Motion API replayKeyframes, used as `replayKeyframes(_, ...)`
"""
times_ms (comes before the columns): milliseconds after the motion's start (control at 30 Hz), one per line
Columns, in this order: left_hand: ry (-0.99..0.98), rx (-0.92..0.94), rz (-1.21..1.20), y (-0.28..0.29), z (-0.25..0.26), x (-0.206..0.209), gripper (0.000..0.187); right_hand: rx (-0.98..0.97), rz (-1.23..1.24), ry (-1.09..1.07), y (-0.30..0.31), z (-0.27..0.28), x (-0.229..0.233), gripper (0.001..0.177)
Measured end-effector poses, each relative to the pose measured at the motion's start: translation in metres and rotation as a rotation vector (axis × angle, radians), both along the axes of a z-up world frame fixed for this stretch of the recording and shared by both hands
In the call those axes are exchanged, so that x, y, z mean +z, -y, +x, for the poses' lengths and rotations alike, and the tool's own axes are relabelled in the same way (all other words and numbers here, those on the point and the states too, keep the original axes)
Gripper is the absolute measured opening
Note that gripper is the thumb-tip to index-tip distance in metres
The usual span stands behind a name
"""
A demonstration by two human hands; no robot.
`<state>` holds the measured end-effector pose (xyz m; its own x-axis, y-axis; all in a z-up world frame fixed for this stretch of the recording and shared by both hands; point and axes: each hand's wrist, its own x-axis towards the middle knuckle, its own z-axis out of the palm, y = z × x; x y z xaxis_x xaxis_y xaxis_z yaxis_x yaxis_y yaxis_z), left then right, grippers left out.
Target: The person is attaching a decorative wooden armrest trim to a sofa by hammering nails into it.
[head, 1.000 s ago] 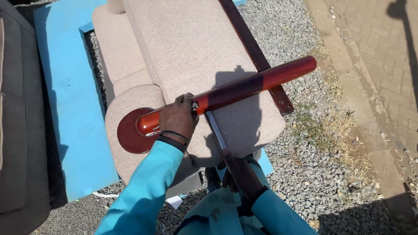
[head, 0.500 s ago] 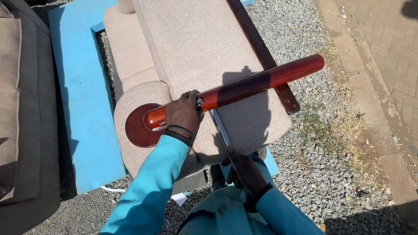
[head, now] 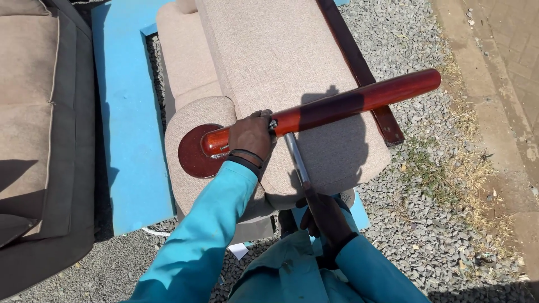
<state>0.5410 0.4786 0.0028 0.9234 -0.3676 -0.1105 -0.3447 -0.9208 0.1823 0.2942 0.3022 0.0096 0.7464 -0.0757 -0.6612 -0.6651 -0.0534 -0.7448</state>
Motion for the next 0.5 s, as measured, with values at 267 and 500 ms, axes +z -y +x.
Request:
replayKeyframes(267, 0.051, 0.004, 0.012, 0.004, -0.003, 0.006, 0.06, 0.005, -0.033, -0.063, -0.002, 0.005, 0.022, 0.112)
replayKeyframes(500, -0.011, 0.02, 0.027, 0.005, 0.001, 0.01, 0.056, 0.044, -0.061, -0.067, -0.003, 0.007, 0.041, 0.114)
